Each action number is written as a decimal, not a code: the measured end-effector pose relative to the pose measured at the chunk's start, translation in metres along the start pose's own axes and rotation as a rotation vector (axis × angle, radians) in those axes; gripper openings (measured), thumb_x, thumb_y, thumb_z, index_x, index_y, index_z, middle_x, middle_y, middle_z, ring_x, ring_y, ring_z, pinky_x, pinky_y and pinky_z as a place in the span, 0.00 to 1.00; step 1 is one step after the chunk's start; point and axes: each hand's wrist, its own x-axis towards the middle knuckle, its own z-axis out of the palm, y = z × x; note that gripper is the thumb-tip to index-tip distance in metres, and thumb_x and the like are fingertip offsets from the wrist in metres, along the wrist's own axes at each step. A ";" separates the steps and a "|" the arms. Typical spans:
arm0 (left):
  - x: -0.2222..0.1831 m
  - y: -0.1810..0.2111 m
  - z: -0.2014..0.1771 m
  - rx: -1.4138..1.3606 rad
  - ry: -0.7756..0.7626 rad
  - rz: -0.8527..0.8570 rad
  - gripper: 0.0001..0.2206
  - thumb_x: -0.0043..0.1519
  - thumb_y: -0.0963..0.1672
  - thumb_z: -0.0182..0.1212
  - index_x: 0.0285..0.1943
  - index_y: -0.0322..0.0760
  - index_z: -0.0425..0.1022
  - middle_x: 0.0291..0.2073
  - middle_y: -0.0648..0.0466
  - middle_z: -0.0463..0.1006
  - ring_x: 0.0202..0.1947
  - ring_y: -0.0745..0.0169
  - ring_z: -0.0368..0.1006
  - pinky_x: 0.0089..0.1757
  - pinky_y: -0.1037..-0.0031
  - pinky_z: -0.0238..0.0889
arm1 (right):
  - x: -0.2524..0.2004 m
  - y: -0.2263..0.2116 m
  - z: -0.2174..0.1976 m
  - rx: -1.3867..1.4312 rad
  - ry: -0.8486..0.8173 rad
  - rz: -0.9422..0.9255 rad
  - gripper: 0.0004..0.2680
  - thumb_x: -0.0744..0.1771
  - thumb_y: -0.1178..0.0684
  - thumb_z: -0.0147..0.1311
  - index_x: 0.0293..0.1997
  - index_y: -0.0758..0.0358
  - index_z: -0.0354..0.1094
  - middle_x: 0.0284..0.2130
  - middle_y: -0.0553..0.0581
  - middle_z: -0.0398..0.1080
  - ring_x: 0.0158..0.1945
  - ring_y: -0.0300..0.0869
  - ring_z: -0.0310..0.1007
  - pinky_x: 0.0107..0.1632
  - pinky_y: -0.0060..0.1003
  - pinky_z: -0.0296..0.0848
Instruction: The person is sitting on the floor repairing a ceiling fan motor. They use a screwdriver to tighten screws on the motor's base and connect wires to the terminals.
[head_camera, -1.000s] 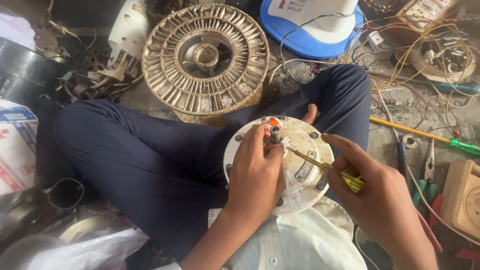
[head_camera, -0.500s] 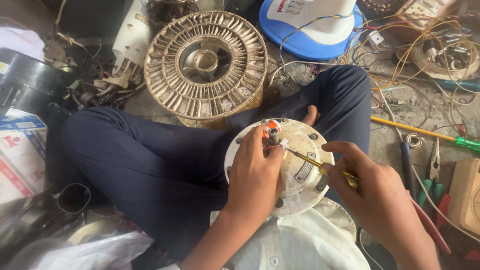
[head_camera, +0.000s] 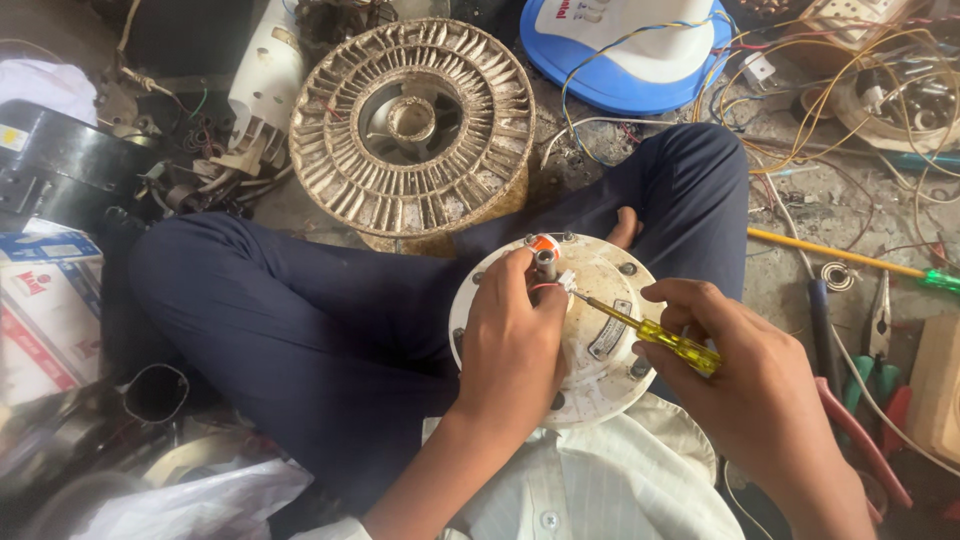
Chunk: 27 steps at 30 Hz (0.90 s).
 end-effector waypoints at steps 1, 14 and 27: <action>0.001 0.000 0.001 0.010 0.003 0.001 0.09 0.54 0.35 0.63 0.43 0.23 0.76 0.56 0.35 0.67 0.55 0.37 0.70 0.52 0.57 0.66 | 0.000 0.001 0.000 0.002 0.007 -0.019 0.17 0.59 0.54 0.65 0.52 0.55 0.71 0.29 0.55 0.75 0.33 0.47 0.78 0.37 0.41 0.73; 0.002 0.003 0.003 -0.037 0.019 -0.057 0.11 0.47 0.34 0.63 0.39 0.25 0.73 0.53 0.37 0.68 0.53 0.36 0.70 0.49 0.56 0.66 | -0.001 0.016 0.004 0.052 0.047 -0.087 0.13 0.61 0.55 0.63 0.49 0.60 0.71 0.35 0.56 0.78 0.39 0.44 0.80 0.40 0.39 0.74; 0.000 0.002 0.002 -0.061 0.056 -0.114 0.05 0.56 0.37 0.61 0.40 0.27 0.76 0.52 0.44 0.72 0.52 0.44 0.73 0.45 0.60 0.70 | 0.024 0.082 0.052 0.756 0.224 0.176 0.07 0.66 0.60 0.58 0.47 0.68 0.72 0.29 0.44 0.67 0.31 0.26 0.60 0.32 0.22 0.57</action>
